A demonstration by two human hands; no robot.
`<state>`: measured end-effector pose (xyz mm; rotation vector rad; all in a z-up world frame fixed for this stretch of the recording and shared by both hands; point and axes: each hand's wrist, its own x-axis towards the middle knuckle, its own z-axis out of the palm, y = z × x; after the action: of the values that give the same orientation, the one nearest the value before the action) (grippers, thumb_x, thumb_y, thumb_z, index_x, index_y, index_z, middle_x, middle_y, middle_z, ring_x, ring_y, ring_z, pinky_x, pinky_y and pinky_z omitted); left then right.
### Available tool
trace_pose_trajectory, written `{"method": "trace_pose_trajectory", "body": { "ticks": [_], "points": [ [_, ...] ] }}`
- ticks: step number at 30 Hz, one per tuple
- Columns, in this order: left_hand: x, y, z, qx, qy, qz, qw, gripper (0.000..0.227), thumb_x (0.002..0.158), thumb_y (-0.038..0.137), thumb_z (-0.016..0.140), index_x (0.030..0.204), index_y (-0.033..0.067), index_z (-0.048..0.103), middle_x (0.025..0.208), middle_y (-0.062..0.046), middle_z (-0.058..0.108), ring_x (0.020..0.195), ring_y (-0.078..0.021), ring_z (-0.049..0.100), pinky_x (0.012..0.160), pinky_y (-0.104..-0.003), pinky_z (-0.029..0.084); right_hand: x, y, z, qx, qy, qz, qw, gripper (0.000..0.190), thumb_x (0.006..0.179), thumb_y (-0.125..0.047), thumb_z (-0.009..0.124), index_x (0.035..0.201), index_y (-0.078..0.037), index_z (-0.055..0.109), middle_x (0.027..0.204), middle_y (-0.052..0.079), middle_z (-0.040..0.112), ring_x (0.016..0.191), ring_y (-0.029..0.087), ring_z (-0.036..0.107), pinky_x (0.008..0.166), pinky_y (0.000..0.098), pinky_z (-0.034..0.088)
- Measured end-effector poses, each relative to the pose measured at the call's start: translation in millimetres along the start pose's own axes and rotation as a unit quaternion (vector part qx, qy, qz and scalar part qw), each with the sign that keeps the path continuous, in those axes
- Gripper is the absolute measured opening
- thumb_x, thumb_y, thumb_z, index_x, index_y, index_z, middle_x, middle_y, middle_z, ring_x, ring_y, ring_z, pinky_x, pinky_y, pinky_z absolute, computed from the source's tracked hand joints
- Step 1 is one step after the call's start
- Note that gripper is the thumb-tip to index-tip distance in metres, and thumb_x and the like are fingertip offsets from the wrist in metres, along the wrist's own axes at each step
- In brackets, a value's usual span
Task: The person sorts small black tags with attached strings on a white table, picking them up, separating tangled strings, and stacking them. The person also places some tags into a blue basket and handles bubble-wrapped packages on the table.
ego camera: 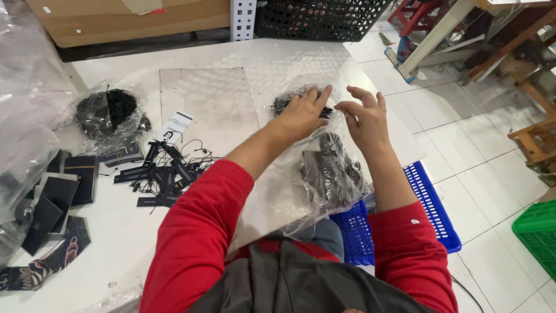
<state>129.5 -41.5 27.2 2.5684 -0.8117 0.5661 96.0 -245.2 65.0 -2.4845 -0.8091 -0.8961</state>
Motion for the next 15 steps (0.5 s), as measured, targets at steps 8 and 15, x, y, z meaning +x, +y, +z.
{"method": "trace_pose_trajectory", "body": {
  "ticks": [8,15],
  "points": [
    [1.9,-0.8,-80.9,0.173,-0.282,0.037,0.943,0.08,0.088,0.042,0.072,0.159,0.0283,0.037,0.142,-0.005,0.06,0.137,-0.0205,0.05,0.122,-0.07,0.004,-2.9,60.4,-24.5,0.16,0.032,0.132,0.978,0.02,0.096,0.003,0.069,0.107,-0.011,0.078,0.13,0.013,0.067,0.119,0.026,0.067,0.098,0.0351,0.057],
    [-6.5,12.7,-95.2,0.212,-0.276,0.138,0.927,0.017,0.085,0.035,0.074,0.093,0.0204,0.079,0.103,0.002,0.072,0.125,-0.0167,0.057,0.115,-0.075,0.006,-9.1,55.8,-41.7,0.168,-0.003,0.152,0.974,0.023,0.095,0.001,0.07,0.112,-0.011,0.078,0.14,0.017,0.06,0.125,0.031,0.063,0.102,0.0379,0.055]
  ]
}}
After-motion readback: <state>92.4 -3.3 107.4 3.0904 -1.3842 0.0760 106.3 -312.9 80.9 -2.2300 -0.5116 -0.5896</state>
